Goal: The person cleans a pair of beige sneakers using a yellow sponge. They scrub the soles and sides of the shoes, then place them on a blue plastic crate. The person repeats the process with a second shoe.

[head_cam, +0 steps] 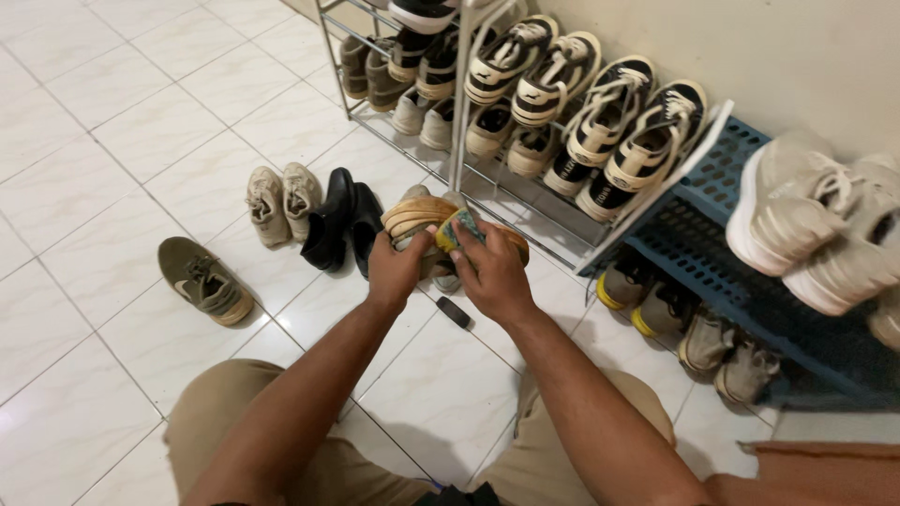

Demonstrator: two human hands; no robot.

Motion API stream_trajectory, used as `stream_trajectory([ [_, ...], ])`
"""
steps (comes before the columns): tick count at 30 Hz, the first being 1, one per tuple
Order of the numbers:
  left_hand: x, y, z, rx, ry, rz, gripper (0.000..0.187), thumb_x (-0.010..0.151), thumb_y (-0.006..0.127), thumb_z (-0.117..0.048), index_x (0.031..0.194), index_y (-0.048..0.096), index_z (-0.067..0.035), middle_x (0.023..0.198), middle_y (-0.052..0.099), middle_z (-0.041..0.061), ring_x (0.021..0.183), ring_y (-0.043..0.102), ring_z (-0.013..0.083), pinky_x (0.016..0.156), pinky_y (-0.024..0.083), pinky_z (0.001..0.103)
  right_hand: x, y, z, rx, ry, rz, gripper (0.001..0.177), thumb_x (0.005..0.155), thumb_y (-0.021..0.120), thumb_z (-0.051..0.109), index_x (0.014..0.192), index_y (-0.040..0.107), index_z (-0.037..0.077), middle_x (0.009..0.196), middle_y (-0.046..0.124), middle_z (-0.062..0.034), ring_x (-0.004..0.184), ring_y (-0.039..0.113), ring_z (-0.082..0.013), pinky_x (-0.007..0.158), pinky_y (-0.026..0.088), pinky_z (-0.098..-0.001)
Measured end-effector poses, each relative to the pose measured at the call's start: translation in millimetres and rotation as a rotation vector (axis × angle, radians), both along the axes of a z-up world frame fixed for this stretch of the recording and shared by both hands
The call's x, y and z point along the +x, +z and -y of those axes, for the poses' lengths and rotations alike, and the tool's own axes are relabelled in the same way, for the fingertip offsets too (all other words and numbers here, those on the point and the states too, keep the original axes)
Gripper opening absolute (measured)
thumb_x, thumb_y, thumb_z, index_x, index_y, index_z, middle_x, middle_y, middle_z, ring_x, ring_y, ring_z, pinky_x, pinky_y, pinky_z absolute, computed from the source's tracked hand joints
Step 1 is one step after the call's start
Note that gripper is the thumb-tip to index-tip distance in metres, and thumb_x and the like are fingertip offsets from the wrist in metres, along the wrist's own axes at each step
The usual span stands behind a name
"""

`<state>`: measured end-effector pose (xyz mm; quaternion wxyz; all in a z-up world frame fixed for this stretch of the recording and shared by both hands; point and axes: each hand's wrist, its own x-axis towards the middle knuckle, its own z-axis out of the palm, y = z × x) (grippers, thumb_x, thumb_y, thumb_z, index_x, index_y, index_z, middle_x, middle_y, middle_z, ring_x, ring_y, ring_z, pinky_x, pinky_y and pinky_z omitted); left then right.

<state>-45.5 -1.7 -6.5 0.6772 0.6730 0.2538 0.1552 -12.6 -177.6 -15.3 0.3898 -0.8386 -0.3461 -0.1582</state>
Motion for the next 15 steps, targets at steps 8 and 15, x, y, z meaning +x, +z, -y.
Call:
stream_trajectory([
  [8,10.9,-12.8,-45.1,-0.140,0.029,0.155,0.053,0.082,0.081,-0.029,0.118,0.063,0.004,0.109,0.072,0.013,0.093,0.070,0.0178,0.078,0.059,0.031,34.5,4.7,-0.3,-0.137,-0.269,-0.268,0.045,0.097,0.062,0.016,0.142,0.062,0.011,0.127,0.062,-0.0205,0.113,0.062,-0.0387,0.094,0.050,-0.0458],
  [15,12.3,-34.6,-21.2,-0.340,-0.007,0.103,0.052,0.082,0.079,-0.026,0.121,0.061,0.004,0.110,0.070,0.013,0.094,0.069,0.0199,0.076,0.058,0.032,12.2,23.8,-9.3,-0.140,-0.016,0.023,0.046,0.093,0.067,0.014,0.137,0.065,0.007,0.128,0.061,-0.0248,0.117,0.059,-0.0409,0.097,0.048,-0.0489],
])
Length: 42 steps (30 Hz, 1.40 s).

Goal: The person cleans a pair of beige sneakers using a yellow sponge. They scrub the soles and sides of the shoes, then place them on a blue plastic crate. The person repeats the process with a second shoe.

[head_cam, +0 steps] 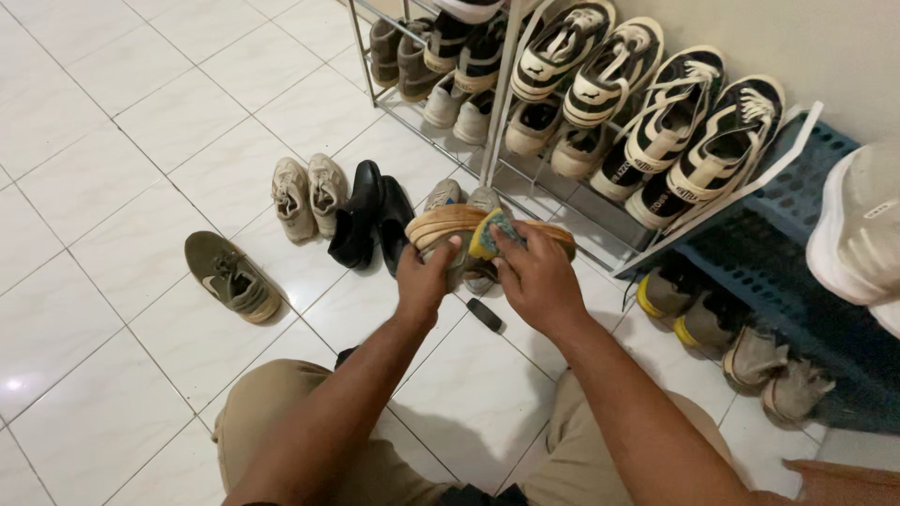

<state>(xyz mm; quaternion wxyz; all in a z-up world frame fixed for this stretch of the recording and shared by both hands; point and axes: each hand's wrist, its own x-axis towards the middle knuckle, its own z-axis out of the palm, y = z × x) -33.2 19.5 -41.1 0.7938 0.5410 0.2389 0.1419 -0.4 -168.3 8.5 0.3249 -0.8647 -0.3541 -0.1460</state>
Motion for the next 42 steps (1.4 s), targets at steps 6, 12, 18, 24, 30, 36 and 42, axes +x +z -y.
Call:
stream_trajectory([
  [6,4.7,0.3,3.4,-0.024,0.013,-0.007,0.055,0.081,0.081,-0.024,0.124,0.059,0.004,0.113,0.070,0.013,0.096,0.069,0.0190,0.079,0.059,0.032,11.1,-4.2,-7.7,-0.084,-0.034,0.063,0.046,0.089,0.068,0.010,0.135,0.066,0.007,0.124,0.063,-0.0229,0.117,0.059,-0.0402,0.099,0.048,-0.0501],
  [12,-2.4,2.7,-2.6,-0.112,0.072,-0.011,0.055,0.081,0.081,-0.022,0.125,0.059,0.001,0.114,0.070,0.011,0.098,0.069,0.0179,0.082,0.059,0.031,23.6,-2.8,-8.3,-0.151,-0.108,0.022,0.045,0.090,0.068,0.010,0.135,0.066,0.007,0.125,0.062,-0.0226,0.114,0.059,-0.0403,0.095,0.049,-0.0500],
  [18,-11.3,3.0,-14.8,-0.149,0.093,-0.028,0.051,0.082,0.079,-0.021,0.123,0.061,0.002,0.111,0.071,0.011,0.095,0.069,0.0180,0.081,0.058,0.032,0.7,-4.1,-20.6,-0.109,0.041,0.100,0.047,0.088,0.070,0.010,0.135,0.066,0.009,0.126,0.063,-0.0196,0.114,0.062,-0.0366,0.094,0.049,-0.0489],
  [24,-20.2,2.6,-23.5,-0.062,0.094,0.009,0.050,0.082,0.081,-0.020,0.122,0.061,0.002,0.112,0.071,0.011,0.097,0.069,0.0174,0.082,0.058,0.031,17.6,3.0,-21.8,-0.140,-0.109,-0.086,0.043,0.093,0.069,0.014,0.135,0.067,0.009,0.124,0.062,-0.0212,0.109,0.063,-0.0379,0.091,0.052,-0.0475],
  [30,-29.7,5.9,-20.9,0.033,0.078,0.037,0.056,0.079,0.082,-0.020,0.124,0.057,0.002,0.113,0.069,0.012,0.100,0.069,0.0177,0.085,0.059,0.031,-1.9,11.9,-34.7,0.046,0.090,-0.013,0.044,0.094,0.065,0.012,0.138,0.065,0.007,0.126,0.063,-0.0202,0.107,0.065,-0.0369,0.091,0.053,-0.0457],
  [36,-31.2,9.0,-22.9,0.133,0.079,0.028,0.057,0.080,0.082,-0.021,0.125,0.058,0.003,0.114,0.070,0.012,0.101,0.068,0.0170,0.086,0.058,0.030,9.3,13.1,-39.9,-0.154,-0.061,-0.151,0.044,0.092,0.065,0.011,0.136,0.067,0.011,0.115,0.067,-0.0172,0.101,0.065,-0.0368,0.087,0.052,-0.0473],
  [42,-30.7,10.4,-27.6,0.112,0.066,0.038,0.056,0.080,0.081,-0.021,0.125,0.057,0.003,0.112,0.071,0.012,0.098,0.069,0.0173,0.084,0.059,0.032,9.2,11.8,-38.7,0.026,0.022,-0.088,0.044,0.092,0.065,0.011,0.137,0.066,0.012,0.119,0.065,-0.0188,0.106,0.065,-0.0373,0.090,0.053,-0.0444],
])
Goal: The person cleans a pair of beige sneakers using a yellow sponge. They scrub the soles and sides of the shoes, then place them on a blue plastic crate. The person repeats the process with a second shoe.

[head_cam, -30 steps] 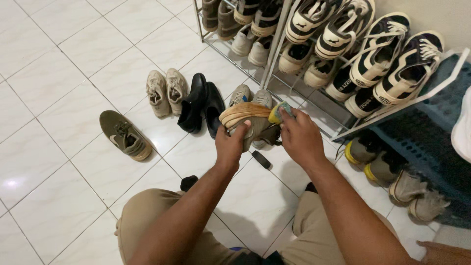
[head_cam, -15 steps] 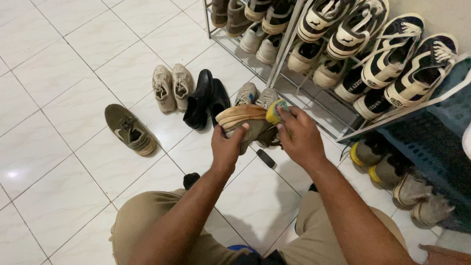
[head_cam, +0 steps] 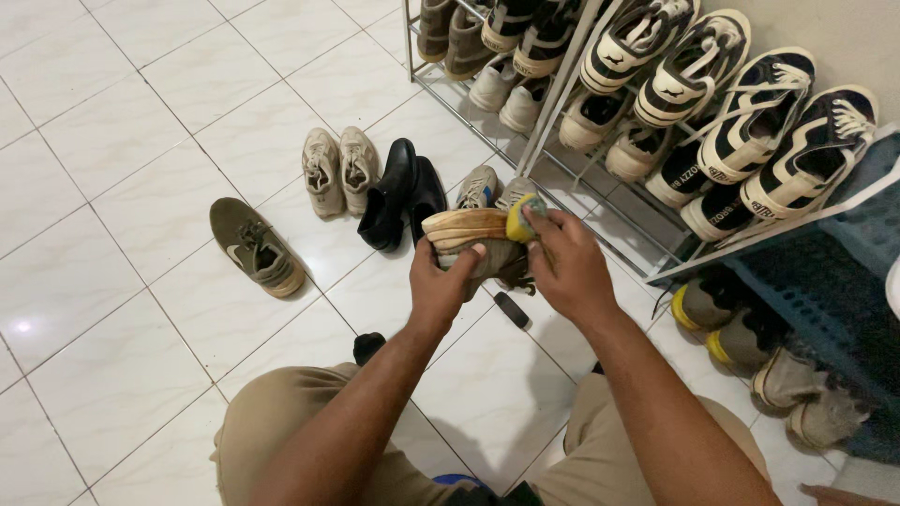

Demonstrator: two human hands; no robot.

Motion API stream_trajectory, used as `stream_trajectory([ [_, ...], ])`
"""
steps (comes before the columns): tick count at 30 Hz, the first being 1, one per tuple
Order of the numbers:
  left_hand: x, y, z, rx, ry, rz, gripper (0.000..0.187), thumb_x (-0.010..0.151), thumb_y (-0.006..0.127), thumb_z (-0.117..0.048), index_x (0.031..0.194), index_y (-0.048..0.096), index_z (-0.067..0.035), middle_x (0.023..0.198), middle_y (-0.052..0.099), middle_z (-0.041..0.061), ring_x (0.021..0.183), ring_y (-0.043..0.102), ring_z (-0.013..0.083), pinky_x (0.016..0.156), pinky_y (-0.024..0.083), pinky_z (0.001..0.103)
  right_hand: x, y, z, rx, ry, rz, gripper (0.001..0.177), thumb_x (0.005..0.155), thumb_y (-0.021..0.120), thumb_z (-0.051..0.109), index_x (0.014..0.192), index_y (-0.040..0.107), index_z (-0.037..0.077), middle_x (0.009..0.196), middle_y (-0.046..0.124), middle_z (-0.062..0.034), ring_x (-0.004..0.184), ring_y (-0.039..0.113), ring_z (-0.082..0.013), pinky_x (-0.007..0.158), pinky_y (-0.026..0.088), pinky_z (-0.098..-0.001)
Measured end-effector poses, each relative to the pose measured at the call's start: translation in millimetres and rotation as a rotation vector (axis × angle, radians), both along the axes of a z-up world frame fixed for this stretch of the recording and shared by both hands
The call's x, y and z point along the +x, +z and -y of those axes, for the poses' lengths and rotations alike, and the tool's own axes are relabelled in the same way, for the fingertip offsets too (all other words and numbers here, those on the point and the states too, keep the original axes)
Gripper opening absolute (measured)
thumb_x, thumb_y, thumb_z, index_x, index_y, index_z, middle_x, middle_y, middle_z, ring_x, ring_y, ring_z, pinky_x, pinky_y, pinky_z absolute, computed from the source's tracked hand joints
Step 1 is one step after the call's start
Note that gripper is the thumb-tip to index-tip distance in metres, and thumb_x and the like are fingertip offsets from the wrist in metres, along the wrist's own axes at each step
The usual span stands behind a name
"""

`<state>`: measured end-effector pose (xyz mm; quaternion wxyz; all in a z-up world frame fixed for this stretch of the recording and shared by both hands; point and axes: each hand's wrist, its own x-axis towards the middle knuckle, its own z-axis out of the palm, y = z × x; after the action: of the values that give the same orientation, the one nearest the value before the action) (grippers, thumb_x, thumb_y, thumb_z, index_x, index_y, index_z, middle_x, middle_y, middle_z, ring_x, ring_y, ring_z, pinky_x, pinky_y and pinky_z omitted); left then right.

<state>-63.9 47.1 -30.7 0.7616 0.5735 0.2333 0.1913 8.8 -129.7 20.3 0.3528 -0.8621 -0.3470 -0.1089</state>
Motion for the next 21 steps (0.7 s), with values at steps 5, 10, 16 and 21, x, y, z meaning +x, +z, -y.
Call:
stream_trajectory([
  [5,3.4,-3.5,-2.8,0.005,0.017,0.041,0.054,0.081,0.081,-0.021,0.124,0.058,0.002,0.113,0.071,0.012,0.100,0.069,0.0170,0.086,0.059,0.031,-3.9,-6.8,-2.6,-0.040,0.024,0.067,0.048,0.089,0.064,0.008,0.136,0.067,0.014,0.119,0.063,-0.0183,0.106,0.063,-0.0365,0.090,0.053,-0.0435],
  [10,7.2,-3.4,-8.1,0.003,0.039,0.053,0.050,0.082,0.081,-0.021,0.123,0.061,0.002,0.114,0.071,0.012,0.100,0.068,0.0160,0.086,0.057,0.030,12.4,-0.2,6.6,-0.157,-0.159,-0.105,0.043,0.090,0.064,0.007,0.132,0.070,0.016,0.116,0.065,-0.0156,0.104,0.065,-0.0345,0.088,0.052,-0.0432],
  [16,11.1,-5.2,-9.4,-0.075,0.044,0.035,0.049,0.083,0.080,-0.022,0.121,0.061,0.001,0.110,0.070,0.010,0.096,0.066,0.0161,0.081,0.057,0.032,-7.6,2.4,4.3,-0.011,0.060,0.080,0.050,0.089,0.064,0.006,0.137,0.067,0.016,0.126,0.061,-0.0208,0.108,0.063,-0.0359,0.091,0.053,-0.0440],
  [21,16.7,-4.4,-11.4,-0.162,0.048,0.075,0.047,0.085,0.079,-0.022,0.121,0.060,0.001,0.113,0.069,0.009,0.101,0.066,0.0167,0.087,0.056,0.033,3.5,-6.6,12.3,-0.147,-0.026,0.215,0.055,0.086,0.066,0.005,0.138,0.067,0.022,0.126,0.063,-0.0166,0.115,0.063,-0.0369,0.097,0.048,-0.0489],
])
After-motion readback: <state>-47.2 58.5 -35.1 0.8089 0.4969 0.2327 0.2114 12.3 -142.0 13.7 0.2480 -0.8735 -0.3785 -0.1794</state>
